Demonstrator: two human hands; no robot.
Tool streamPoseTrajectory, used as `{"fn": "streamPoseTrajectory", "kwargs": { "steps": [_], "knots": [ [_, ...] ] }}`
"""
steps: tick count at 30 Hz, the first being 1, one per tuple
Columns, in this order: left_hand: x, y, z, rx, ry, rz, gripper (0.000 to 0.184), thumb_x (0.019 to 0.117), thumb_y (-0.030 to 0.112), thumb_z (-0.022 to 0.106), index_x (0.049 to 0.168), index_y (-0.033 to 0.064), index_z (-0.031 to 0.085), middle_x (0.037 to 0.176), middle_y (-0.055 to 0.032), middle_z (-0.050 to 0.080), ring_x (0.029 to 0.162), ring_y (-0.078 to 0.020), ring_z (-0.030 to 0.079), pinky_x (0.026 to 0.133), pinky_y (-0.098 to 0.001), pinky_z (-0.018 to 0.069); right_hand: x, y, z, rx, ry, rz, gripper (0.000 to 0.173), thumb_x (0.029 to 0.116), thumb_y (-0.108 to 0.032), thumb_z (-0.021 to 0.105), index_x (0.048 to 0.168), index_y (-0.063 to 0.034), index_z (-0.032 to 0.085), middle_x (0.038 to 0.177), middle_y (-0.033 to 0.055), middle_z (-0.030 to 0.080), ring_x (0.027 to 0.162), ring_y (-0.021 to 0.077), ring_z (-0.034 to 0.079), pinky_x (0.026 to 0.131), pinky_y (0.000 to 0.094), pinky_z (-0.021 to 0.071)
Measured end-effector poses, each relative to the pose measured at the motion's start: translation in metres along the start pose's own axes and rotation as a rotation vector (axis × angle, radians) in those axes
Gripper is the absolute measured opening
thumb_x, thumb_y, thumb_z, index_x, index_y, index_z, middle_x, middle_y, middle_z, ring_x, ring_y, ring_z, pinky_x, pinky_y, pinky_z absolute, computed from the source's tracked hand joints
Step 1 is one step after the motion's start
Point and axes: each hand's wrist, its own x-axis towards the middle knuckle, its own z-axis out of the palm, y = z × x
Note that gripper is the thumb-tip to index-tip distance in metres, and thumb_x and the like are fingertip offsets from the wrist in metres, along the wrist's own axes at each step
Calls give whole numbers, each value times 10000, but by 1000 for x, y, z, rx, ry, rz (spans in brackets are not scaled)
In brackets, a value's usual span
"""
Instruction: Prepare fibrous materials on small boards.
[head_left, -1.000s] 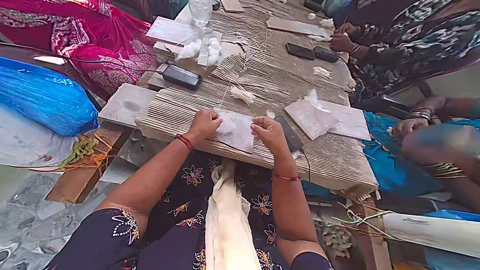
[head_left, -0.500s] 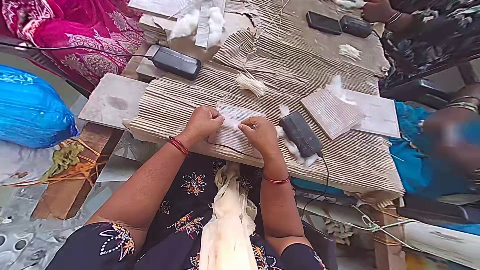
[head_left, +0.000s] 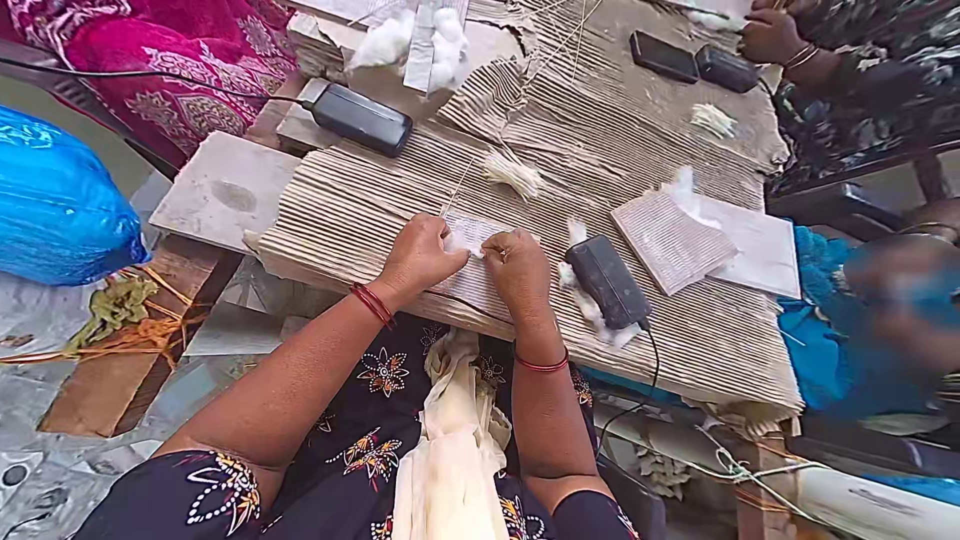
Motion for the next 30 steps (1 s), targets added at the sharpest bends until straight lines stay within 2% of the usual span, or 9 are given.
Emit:
{"fn": "streamPoseTrajectory", "kwargs": {
  "steps": [4, 7, 11, 14, 16, 18, 20, 25, 30],
  "knots": [
    [2, 6, 4, 53, 27, -59, 488, 931, 413, 741, 950, -70, 680, 968, -216, 643, 925, -356, 640, 807, -545, 514, -9, 9, 13, 6, 169, -134, 92, 911, -71, 703, 940, -6, 761, 896, 188, 688, 858, 353, 688, 735, 501, 548],
    [2, 17, 9, 147, 23, -129, 483, 940, 378, 748, 1052, -86, 675, 1105, -264, 647, 1056, -414, 648, 897, -583, 515, -16, 6, 14, -12, 217, -168, 69, 897, -60, 724, 923, -3, 753, 871, 178, 671, 841, 351, 680, 718, 482, 548],
    [2, 15, 13, 171, 42, -112, 468, 940, 358, 752, 1050, -90, 673, 1110, -269, 647, 1062, -423, 646, 901, -580, 514, -20, 3, 9, -32, 194, -111, 56, 898, -48, 704, 914, 4, 718, 872, 178, 634, 800, 336, 652, 664, 472, 533],
    [2, 13, 14, 178, 49, -93, 467, 939, 352, 753, 1064, -91, 674, 1111, -271, 648, 1071, -420, 646, 918, -574, 512, -15, 2, 3, 45, 112, 8, 157, 965, -83, 644, 1050, 18, 728, 964, 198, 649, 842, 323, 661, 716, 473, 542],
    [3, 12, 14, 178, 43, -93, 467, 940, 350, 752, 1066, -92, 670, 1123, -275, 645, 1083, -425, 642, 932, -579, 508, -7, 5, 2, 76, 63, 48, 234, 986, -169, 642, 1114, -1, 744, 995, 187, 683, 865, 301, 678, 761, 468, 550],
    [3, 13, 13, 185, 31, -100, 466, 947, 353, 747, 1064, -91, 665, 1138, -274, 641, 1093, -425, 639, 936, -579, 506, -2, 2, 3, 57, 30, 59, 235, 964, -226, 691, 1089, -43, 769, 981, 163, 689, 872, 299, 675, 760, 487, 536],
    [3, 13, 13, 178, 28, -94, 461, 947, 350, 749, 1052, -91, 665, 1136, -270, 641, 1097, -423, 639, 929, -578, 508, -3, -1, 5, 20, 31, 48, 173, 946, -201, 700, 1003, -63, 787, 948, 160, 692, 873, 319, 682, 739, 514, 530],
    [2, 12, 10, 138, 25, -87, 427, 944, 313, 756, 1041, -95, 674, 1129, -268, 647, 1102, -418, 637, 947, -580, 502, -13, -6, 3, -32, 78, 21, 140, 970, -117, 645, 963, -4, 726, 914, 186, 624, 826, 340, 651, 674, 493, 530],
    [5, 7, 3, 97, -39, -60, 400, 943, 291, 756, 1028, -90, 670, 1116, -260, 641, 1087, -410, 632, 943, -585, 496, -5, 3, 6, 98, 112, 74, 254, 966, -141, 648, 1157, 9, 721, 1011, 192, 684, 853, 306, 673, 746, 467, 544]
  ]
}}
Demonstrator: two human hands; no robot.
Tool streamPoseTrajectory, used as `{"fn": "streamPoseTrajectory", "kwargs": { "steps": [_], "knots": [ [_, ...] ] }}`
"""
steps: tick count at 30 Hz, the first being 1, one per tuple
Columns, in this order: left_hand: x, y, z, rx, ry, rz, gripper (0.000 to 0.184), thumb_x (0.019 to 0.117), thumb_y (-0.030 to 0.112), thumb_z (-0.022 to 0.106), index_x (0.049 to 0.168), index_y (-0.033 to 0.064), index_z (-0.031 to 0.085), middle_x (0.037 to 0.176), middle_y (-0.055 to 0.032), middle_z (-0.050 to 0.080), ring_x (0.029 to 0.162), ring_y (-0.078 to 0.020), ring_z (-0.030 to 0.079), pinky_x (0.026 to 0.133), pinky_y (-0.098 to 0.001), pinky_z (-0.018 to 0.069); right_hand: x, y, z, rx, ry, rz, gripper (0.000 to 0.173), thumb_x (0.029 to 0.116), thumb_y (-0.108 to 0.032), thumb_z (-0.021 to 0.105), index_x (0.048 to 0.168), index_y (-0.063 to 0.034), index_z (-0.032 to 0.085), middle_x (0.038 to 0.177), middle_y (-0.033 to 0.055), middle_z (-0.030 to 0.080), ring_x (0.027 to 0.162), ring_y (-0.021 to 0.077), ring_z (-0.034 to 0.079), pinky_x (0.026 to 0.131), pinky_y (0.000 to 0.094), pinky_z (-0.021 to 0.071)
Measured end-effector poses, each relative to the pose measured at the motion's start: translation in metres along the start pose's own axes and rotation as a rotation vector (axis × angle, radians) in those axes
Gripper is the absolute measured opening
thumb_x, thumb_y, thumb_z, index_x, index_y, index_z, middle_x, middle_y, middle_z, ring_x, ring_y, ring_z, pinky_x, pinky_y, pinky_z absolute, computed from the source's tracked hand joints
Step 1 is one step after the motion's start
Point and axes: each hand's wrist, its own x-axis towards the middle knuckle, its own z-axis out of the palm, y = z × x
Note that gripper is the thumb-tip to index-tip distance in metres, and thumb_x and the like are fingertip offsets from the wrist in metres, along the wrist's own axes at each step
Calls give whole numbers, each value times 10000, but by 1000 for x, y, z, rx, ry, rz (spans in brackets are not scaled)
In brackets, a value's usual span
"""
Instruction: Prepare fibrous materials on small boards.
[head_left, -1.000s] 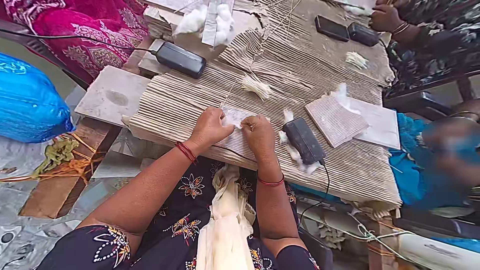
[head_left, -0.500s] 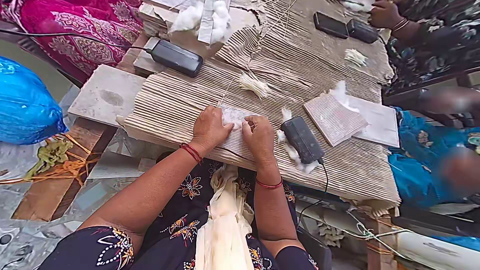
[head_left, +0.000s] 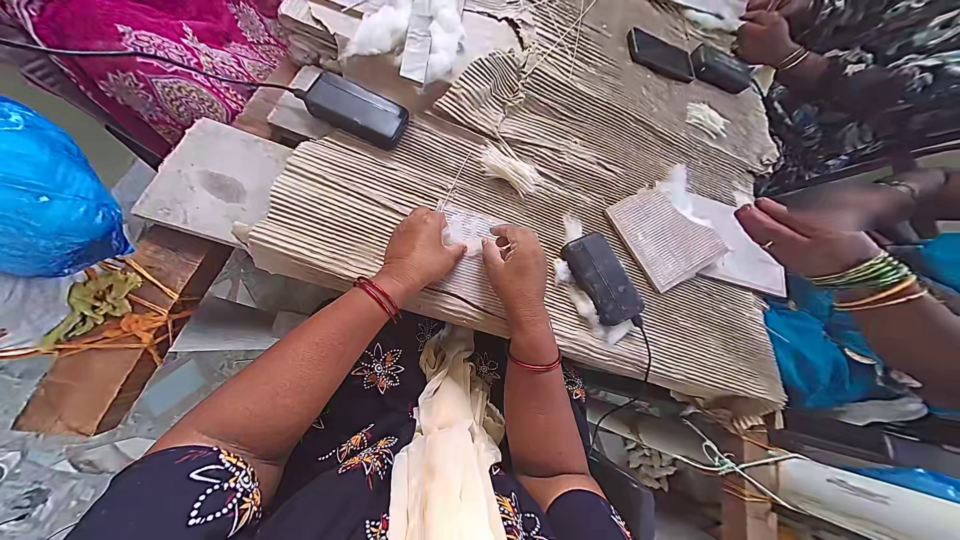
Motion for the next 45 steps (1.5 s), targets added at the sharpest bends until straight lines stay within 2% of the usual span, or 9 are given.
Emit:
{"fn": "streamPoseTrajectory", "kwargs": {
  "steps": [5, 12, 19, 25, 28, 32, 39, 42, 45],
  "knots": [
    [7, -23, -20, -272, -151, 74, 131, 925, 65, 689, 1010, -31, 711, 840, -110, 656, 741, -192, 594, 698, -428, 501, -4, -3, -6, 116, 32, -19, 249, 989, -58, 558, 1175, 3, 711, 1075, 194, 681, 891, 280, 669, 783, 435, 547],
    [11, -25, -15, -323, -81, 2, 142, 981, 127, 681, 963, -5, 731, 811, -94, 678, 697, -157, 602, 689, -394, 513, 14, -30, -5, 21, -232, 14, 198, 988, -216, 658, 1059, -86, 790, 992, 135, 693, 890, 263, 656, 792, 481, 512],
    [4, -8, -10, -107, 19, -36, 189, 951, 147, 708, 952, -42, 698, 899, -191, 679, 894, -342, 656, 827, -550, 512, 23, -45, -8, -186, -370, 261, 163, 970, -214, 659, 970, -71, 737, 993, 129, 700, 963, 303, 673, 790, 546, 506],
    [5, -12, -13, -144, 10, -30, 346, 896, 161, 798, 1118, -77, 677, 1108, -239, 652, 1068, -362, 630, 965, -533, 497, 25, -37, -14, -165, -322, 298, 207, 949, -153, 668, 1140, -83, 709, 1029, 118, 719, 972, 312, 687, 800, 559, 524],
    [7, -24, -18, -292, -52, -7, 281, 935, 162, 735, 1113, -51, 690, 986, -179, 683, 863, -266, 646, 801, -485, 530, 21, -25, -14, -26, -238, 240, 342, 943, -67, 608, 1282, -58, 646, 1076, 129, 711, 983, 304, 679, 828, 545, 526],
    [11, -31, -17, -503, -41, -104, 191, 989, 162, 673, 1030, -21, 708, 837, -107, 684, 636, -140, 628, 642, -341, 561, 13, -20, -10, 50, -86, 83, 244, 976, -79, 573, 1162, -26, 723, 1065, 147, 709, 957, 282, 675, 831, 486, 528],
    [4, -11, -12, -214, 63, -104, 247, 967, 198, 714, 967, -48, 703, 919, -231, 698, 897, -382, 686, 820, -576, 538, 14, -41, -1, -167, -254, 31, 200, 976, -194, 694, 1125, -83, 768, 1075, 200, 689, 988, 382, 667, 821, 572, 520],
    [5, -9, -17, -163, 23, -110, 215, 977, 158, 673, 995, -55, 702, 1024, -227, 693, 1015, -361, 674, 907, -540, 532, 17, -49, -1, -235, -286, 83, 235, 989, -180, 646, 1165, -52, 735, 1164, 212, 682, 1089, 382, 661, 914, 560, 506],
    [-5, -13, -21, -108, 102, 69, 290, 1036, 141, 539, 1191, -44, 699, 1250, -213, 659, 1185, -311, 643, 1049, -426, 497, 3, -34, 3, 20, 54, -89, 519, 948, -256, 702, 1302, 112, 604, 1191, 304, 646, 1008, 414, 660, 866, 544, 525]
  ]
}}
